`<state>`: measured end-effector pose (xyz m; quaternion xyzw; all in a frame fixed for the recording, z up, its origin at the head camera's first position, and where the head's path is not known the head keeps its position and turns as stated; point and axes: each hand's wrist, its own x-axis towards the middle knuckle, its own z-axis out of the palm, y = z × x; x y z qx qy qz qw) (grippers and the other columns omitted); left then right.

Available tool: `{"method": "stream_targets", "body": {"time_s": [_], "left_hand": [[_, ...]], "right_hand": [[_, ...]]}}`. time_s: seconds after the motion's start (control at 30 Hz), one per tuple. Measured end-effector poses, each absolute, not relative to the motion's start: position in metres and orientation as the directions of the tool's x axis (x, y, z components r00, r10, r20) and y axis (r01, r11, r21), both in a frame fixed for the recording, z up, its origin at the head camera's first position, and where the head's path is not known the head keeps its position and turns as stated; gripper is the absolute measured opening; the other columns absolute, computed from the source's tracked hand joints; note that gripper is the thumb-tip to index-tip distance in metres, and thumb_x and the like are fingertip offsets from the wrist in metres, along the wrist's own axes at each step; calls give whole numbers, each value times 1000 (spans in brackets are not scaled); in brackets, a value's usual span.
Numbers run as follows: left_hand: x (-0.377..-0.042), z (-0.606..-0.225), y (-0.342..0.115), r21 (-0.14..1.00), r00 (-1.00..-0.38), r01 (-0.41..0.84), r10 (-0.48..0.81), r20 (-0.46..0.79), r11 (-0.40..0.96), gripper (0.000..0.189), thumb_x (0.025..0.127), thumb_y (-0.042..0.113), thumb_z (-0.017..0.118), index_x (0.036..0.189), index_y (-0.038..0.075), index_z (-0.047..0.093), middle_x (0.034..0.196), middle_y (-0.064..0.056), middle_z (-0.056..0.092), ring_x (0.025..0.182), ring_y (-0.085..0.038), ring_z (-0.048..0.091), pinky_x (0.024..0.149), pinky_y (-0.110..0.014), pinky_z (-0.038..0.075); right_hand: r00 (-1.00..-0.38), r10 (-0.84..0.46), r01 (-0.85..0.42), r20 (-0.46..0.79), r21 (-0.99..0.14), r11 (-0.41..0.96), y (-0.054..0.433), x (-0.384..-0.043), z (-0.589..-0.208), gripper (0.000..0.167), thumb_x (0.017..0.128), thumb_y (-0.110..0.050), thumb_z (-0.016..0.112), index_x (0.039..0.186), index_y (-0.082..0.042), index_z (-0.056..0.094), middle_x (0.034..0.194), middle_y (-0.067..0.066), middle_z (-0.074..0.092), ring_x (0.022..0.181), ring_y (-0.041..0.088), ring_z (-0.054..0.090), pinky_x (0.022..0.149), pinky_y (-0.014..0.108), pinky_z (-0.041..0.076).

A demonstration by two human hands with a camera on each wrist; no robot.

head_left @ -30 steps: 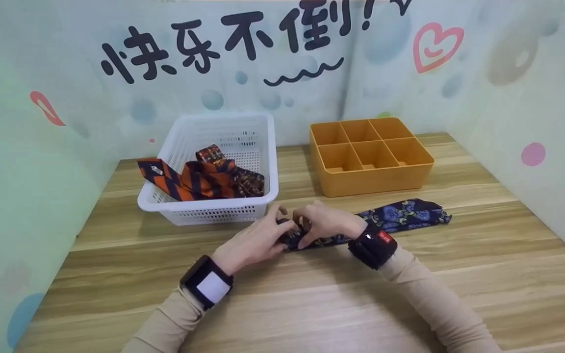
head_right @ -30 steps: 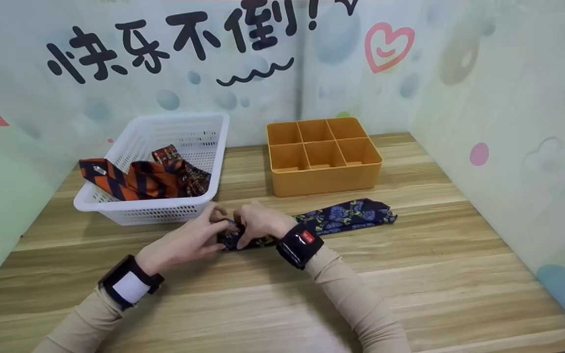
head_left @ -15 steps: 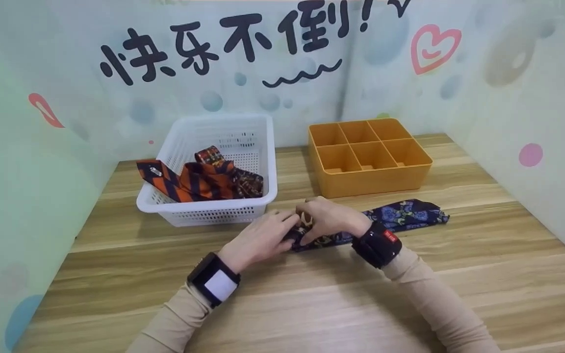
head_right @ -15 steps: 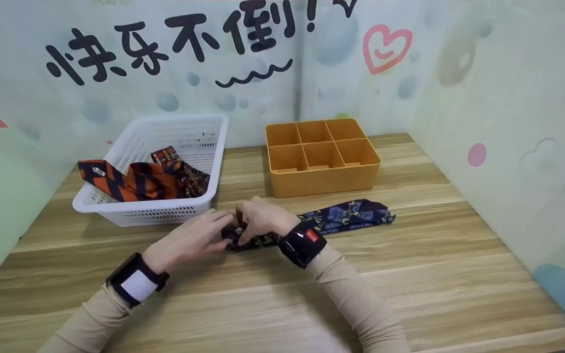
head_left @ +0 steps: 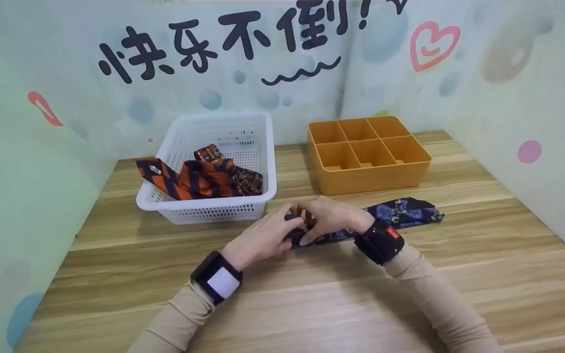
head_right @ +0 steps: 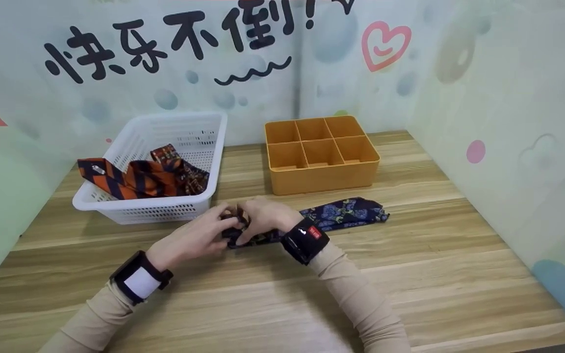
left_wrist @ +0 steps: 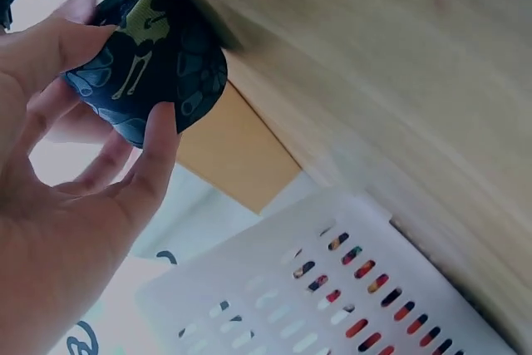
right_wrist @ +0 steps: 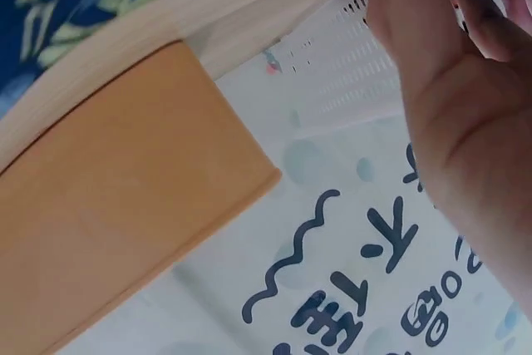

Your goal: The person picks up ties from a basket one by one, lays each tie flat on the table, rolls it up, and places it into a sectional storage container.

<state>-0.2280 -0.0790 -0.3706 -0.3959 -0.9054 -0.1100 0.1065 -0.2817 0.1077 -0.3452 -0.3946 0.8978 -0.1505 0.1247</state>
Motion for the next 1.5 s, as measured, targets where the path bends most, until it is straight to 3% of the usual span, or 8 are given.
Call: {"method": "stream_targets", "body": {"time_s": [0.27, 0.5, 0.6, 0.87, 1.1, 1.27, 1.37, 1.5], "left_hand": [[-231, -369, -80, 30, -672, 714, 672, 311, 700, 36, 79, 14, 70, 110, 6, 54, 111, -10, 62, 98, -30, 56, 85, -40, 49], [-234, -372, -81, 141, -654, 748, 682, 328, 649, 32, 80, 12, 72, 111, 9, 61, 124, -18, 49, 107, -31, 56, 94, -43, 48], [-234, -374, -81, 165, -659, 746, 678, 327, 645, 39, 80, 11, 72, 117, 9, 58, 119, -15, 49, 105, -29, 57, 93, -42, 50], [-233, -376, -81, 46, -651, 731, 676, 345, 681, 31, 83, 20, 69, 110, 7, 61, 119, -13, 58, 103, -32, 57, 91, -43, 48], [-229, -377, -77, 21, -655, 726, 682, 325, 688, 28, 87, 19, 62, 113, 8, 64, 120, -14, 57, 104, -32, 53, 94, -46, 44], [-226, -379, -73, 82, -693, 699, 644, 324, 710, 40, 88, 21, 65, 122, 4, 53, 128, -14, 53, 109, -33, 54, 96, -47, 43], [-225, -380, -72, 142, -717, 681, 614, 330, 719, 45, 83, 21, 71, 120, 4, 51, 129, -18, 47, 110, -35, 56, 95, -49, 46], [-225, -381, -71, 150, -696, 700, 619, 363, 699, 40, 79, 14, 73, 113, 6, 54, 123, -18, 46, 104, -35, 58, 91, -47, 48]], "right_hand": [[-667, -744, -694, -42, -327, 641, 107, -279, -336, 44, 75, -28, 79, 104, -1, 61, 100, 13, 68, 90, 24, 65, 77, 33, 54], [-695, -716, -665, -64, -318, 675, 110, -281, -339, 42, 70, -23, 83, 102, -3, 64, 94, 10, 71, 87, 22, 66, 77, 33, 55], [-708, -701, -656, -82, -291, 696, 110, -281, -338, 43, 69, -25, 83, 101, -4, 65, 94, 9, 70, 85, 22, 66, 75, 33, 54], [-714, -698, -663, -61, -261, 701, 107, -275, -336, 52, 70, -35, 82, 109, -7, 61, 103, 9, 66, 95, 24, 60, 81, 38, 52], [-713, -699, -667, -56, -254, 700, 107, -276, -341, 48, 68, -31, 83, 103, -7, 62, 96, 7, 68, 87, 21, 62, 74, 34, 53], [-726, -685, -656, -58, -238, 716, 109, -277, -345, 47, 65, -29, 85, 97, -5, 60, 92, 8, 69, 82, 21, 64, 72, 34, 53], [-740, -667, -635, -88, -234, 736, 111, -279, -345, 48, 63, -27, 86, 96, -6, 59, 90, 7, 68, 81, 21, 63, 70, 33, 53], [-748, -652, -619, -127, -224, 753, 113, -280, -344, 49, 64, -29, 86, 97, -6, 58, 91, 7, 68, 82, 21, 63, 70, 32, 53]]}}
